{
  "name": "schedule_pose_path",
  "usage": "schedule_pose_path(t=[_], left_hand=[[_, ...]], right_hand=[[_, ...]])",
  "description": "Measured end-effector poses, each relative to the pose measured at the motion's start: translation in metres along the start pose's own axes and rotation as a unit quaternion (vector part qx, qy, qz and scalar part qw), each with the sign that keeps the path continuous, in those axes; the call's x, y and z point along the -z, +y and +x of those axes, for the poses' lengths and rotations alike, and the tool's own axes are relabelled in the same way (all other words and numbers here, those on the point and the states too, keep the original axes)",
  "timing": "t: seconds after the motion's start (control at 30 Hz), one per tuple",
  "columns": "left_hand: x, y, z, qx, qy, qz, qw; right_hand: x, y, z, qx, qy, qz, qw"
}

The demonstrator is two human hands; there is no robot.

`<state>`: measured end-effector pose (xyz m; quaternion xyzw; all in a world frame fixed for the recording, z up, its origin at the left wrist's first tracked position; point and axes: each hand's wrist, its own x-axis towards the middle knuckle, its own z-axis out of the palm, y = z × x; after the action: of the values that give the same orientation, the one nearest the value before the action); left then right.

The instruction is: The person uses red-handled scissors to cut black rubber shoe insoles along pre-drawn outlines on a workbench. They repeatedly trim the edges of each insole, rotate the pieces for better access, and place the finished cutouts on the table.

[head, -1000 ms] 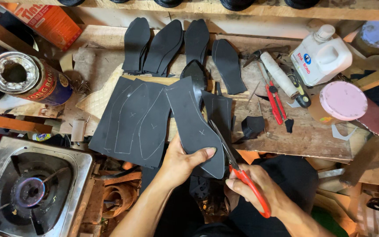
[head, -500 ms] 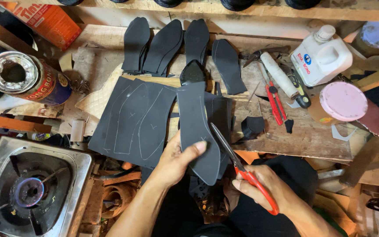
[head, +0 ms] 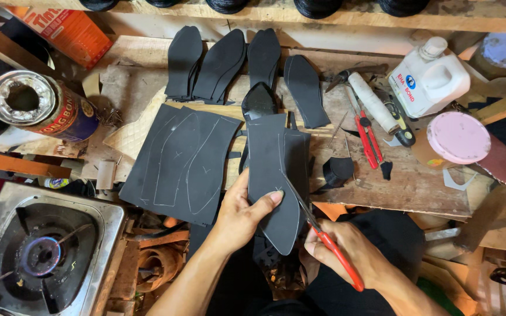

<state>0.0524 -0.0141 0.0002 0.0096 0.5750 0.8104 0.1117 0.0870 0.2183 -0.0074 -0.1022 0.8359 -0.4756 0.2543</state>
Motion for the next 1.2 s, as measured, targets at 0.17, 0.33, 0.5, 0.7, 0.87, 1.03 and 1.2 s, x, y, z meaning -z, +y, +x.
schedule_pose_path(t=[0.17, 0.33, 0.5, 0.7, 0.87, 1.03, 1.2], left_hand=[[-0.002, -0.001, -0.001, -0.002, 0.001, -0.014, 1.000], [-0.002, -0.003, -0.003, 0.009, 0.004, -0.023, 1.000], [0.010, 0.003, 0.004, 0.014, -0.005, -0.009, 1.000], [0.015, 0.006, 0.010, 0.027, -0.012, -0.030, 0.999], [0.009, 0.000, 0.005, 0.025, -0.032, -0.050, 0.998], [0.011, -0.006, 0.004, 0.010, -0.022, -0.077, 0.997], [0.010, -0.015, 0.003, 0.021, -0.016, -0.136, 0.990]], right_hand=[[-0.003, 0.009, -0.003, 0.037, 0.024, -0.002, 0.999], [-0.005, 0.021, -0.006, 0.035, 0.034, 0.005, 0.999], [-0.006, 0.021, -0.008, 0.014, 0.038, -0.008, 0.999], [0.000, 0.004, -0.001, -0.011, -0.005, -0.007, 1.000], [0.002, -0.003, 0.008, 0.101, -0.025, 0.028, 0.994], [-0.007, -0.001, 0.010, 0.009, -0.016, 0.074, 0.997], [-0.018, 0.008, 0.010, -0.022, 0.013, 0.077, 0.997]])
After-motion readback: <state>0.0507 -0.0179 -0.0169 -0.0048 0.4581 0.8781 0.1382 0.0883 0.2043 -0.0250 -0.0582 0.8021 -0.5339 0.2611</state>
